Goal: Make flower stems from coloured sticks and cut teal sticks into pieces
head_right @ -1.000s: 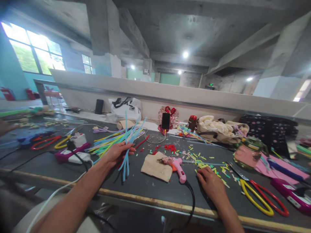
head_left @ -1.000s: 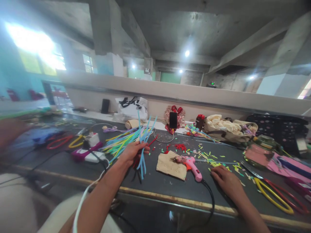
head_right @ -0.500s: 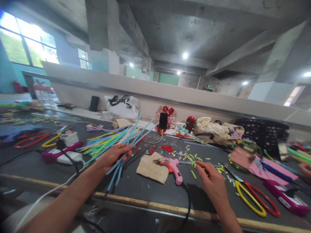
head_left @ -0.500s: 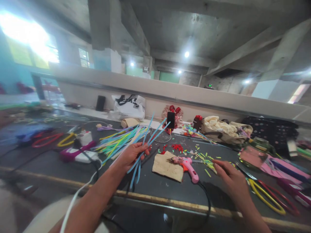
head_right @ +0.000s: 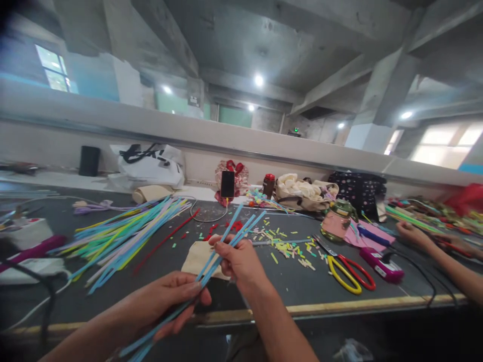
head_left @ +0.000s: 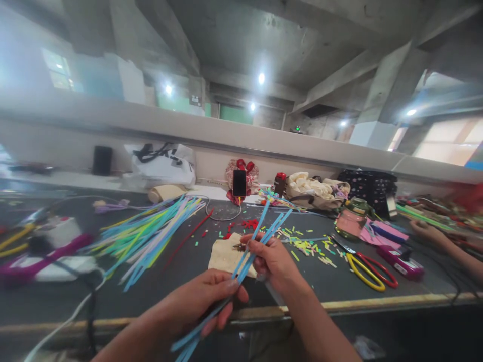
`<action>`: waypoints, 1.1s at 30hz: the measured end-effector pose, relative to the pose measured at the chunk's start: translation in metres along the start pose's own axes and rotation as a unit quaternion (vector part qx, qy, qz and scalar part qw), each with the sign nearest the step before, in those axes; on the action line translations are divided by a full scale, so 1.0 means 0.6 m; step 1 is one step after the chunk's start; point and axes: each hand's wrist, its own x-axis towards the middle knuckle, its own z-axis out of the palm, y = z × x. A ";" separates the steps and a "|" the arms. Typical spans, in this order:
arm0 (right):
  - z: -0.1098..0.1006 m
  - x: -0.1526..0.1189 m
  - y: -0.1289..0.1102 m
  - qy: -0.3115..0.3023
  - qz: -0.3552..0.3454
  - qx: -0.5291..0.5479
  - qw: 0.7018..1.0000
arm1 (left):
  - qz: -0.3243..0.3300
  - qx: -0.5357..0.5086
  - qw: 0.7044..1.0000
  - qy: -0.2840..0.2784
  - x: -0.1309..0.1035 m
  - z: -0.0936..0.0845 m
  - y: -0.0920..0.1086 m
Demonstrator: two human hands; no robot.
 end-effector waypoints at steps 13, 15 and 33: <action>0.023 0.015 0.018 -0.041 0.081 -0.007 0.996 | 0.034 -0.023 0.997 0.058 0.003 -0.006 -0.002; 0.022 0.022 0.015 -0.020 0.076 0.008 0.997 | 0.036 -0.026 0.997 0.067 -0.001 -0.009 -0.001; 0.024 0.035 0.029 -0.035 0.054 -0.032 0.997 | 0.081 -0.052 0.989 0.109 -0.006 -0.017 0.003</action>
